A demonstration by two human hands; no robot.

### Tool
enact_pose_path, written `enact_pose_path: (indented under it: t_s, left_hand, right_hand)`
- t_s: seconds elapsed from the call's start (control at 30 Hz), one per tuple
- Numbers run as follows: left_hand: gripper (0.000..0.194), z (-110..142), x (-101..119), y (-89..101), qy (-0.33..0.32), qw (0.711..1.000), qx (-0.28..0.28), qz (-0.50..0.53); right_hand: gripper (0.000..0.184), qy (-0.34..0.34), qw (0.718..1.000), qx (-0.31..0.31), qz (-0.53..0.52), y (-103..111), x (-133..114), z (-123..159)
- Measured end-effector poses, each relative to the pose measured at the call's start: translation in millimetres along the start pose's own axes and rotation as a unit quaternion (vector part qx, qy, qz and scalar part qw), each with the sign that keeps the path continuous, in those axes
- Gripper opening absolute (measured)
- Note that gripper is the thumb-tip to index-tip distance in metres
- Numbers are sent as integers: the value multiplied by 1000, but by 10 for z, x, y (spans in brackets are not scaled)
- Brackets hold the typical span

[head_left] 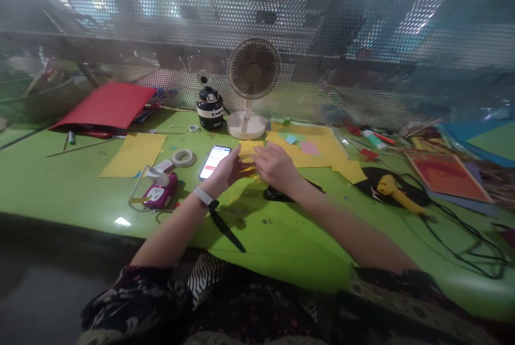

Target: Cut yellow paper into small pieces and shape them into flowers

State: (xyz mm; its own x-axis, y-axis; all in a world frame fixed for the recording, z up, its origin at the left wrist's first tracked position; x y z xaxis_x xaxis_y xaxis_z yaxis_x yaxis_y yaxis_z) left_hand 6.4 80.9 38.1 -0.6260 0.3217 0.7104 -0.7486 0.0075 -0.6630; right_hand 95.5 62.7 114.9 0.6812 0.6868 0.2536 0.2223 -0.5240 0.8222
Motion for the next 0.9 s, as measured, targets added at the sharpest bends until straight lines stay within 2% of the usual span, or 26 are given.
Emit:
enact_pose_path:
  t_s: [0.07,0.17,0.27,0.4,0.5,0.6,0.7,0.9]
  left_hand:
    - [17,19,5,-31,-17,1000,-14,-2]
    - [12,37,-14,-47,-35,999,-25,2]
    - [11,43,-105,-117,-10,998,-68,14]
    - [21,66,-238,-218,33,991,-121,41]
    - [38,101,-288,-287,37,985,-158,52]
    - [35,139,-303,-336,18,982,-190,3]
    - [34,164,-326,-355,13,979,-198,-36]
    - [35,164,-342,-359,10,981,-191,-38]
  right_hand:
    - [30,25,999,22,-5,102,-165,169]
    - [27,0,996,57,-66,207,-136,323]
    - [24,-82,975,92,-183,239,93,411]
    - [28,-210,913,130,-324,161,331,529]
    - [34,-276,869,109,-396,34,366,592]
    - [37,-315,843,59,-432,-95,359,644]
    - [37,-331,830,56,-445,-136,380,703]
    - [34,-334,820,63,-461,-147,367,739]
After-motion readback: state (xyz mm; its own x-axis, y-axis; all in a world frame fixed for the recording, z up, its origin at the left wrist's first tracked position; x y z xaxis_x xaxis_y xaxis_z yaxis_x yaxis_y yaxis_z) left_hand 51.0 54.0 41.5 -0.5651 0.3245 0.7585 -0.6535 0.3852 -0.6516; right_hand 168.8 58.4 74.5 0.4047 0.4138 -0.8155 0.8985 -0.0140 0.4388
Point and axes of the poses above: each hand's wrist, its own z-axis away from the middle knuckle, its own y-axis out of the back of the hand, x = y × z, the point moved 9 cm from there along -z, towards the middle knuckle, and after that the axes turned 8 degrees about z, right-handed, at the moved point
